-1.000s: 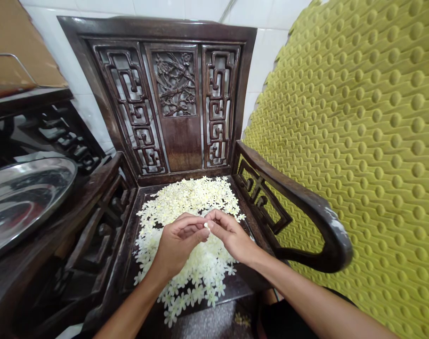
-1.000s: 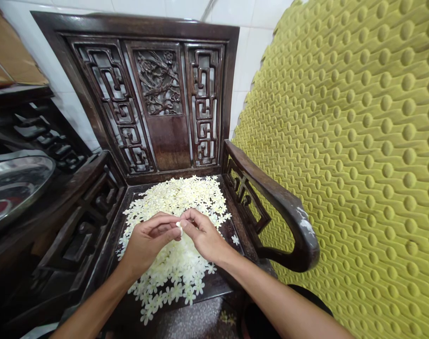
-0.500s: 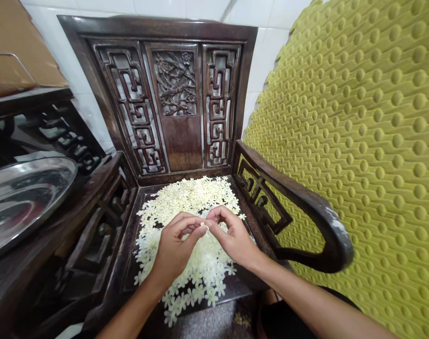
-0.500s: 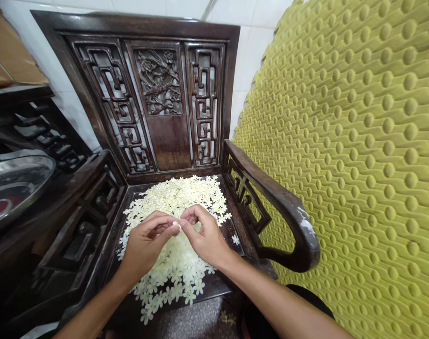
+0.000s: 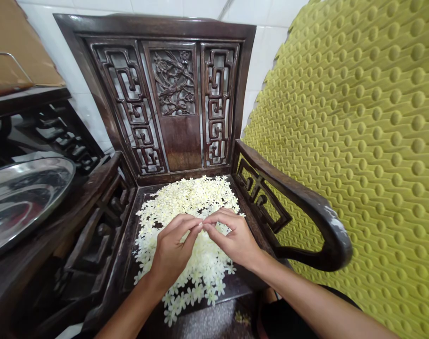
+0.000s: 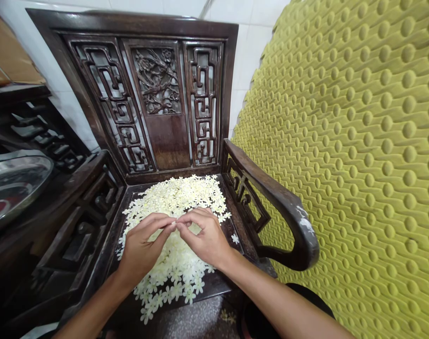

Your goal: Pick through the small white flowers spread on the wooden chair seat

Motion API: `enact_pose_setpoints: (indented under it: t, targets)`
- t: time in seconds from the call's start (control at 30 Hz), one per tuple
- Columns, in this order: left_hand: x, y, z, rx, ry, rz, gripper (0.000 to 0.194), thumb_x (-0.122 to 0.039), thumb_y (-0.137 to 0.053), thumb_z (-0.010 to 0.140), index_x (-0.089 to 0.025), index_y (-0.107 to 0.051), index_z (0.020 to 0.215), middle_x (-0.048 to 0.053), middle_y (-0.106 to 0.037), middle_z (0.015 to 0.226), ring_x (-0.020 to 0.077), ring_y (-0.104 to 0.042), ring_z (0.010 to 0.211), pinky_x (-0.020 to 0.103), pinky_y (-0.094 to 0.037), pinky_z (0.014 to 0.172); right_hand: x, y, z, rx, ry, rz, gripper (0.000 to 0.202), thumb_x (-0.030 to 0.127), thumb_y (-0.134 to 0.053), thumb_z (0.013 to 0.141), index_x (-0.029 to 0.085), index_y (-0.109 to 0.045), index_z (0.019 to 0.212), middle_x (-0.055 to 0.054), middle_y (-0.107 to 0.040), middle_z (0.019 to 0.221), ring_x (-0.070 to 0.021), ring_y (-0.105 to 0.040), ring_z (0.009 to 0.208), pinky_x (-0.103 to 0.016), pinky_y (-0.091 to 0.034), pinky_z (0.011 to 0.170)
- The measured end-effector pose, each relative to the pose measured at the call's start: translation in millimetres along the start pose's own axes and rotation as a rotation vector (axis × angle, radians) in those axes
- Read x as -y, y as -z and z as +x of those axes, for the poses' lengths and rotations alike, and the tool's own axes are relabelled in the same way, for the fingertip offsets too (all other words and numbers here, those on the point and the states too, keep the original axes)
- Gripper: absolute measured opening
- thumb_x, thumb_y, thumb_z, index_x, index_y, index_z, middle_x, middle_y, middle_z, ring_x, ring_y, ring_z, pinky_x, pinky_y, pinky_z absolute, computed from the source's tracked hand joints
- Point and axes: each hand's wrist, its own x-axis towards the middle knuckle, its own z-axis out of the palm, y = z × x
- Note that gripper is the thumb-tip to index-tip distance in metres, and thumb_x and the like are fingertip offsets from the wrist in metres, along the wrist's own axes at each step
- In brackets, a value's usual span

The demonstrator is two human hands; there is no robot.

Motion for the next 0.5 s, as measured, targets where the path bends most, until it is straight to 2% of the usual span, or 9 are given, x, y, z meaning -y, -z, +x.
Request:
enact_pose_setpoints:
  t: [0.2,0.5]
  targets:
    - [1.3,0.5,-0.3,0.025,-0.047,0.026,0.025,-0.017,-0.059,0.092,-0.028,-0.075,0.107,0.005,-0.072,0.094,0.0201,-0.066,0.088,0.031,-0.051,0.083,-0.5,0.2,-0.2,0.0,0.033,-0.033,0.009,0.022,-0.062,0.092,0.024,-0.07,0.089,-0.002,-0.072,0.083,-0.0196,-0.065,0.082,-0.037,-0.043,0.082]
    - [3.5,0.0,-1.2,0.04,-0.146,0.065,0.025,-0.014,-0.057,0.093,-0.025,-0.072,0.11,0.006,-0.071,0.097,0.0186,-0.066,0.09,0.03,-0.052,0.083,-3.0,-0.5,-0.4,-0.007,0.061,-0.074,0.008,0.02,-0.062,0.092,0.021,-0.068,0.086,-0.001,-0.07,0.079,-0.0181,-0.062,0.077,-0.036,-0.041,0.082]
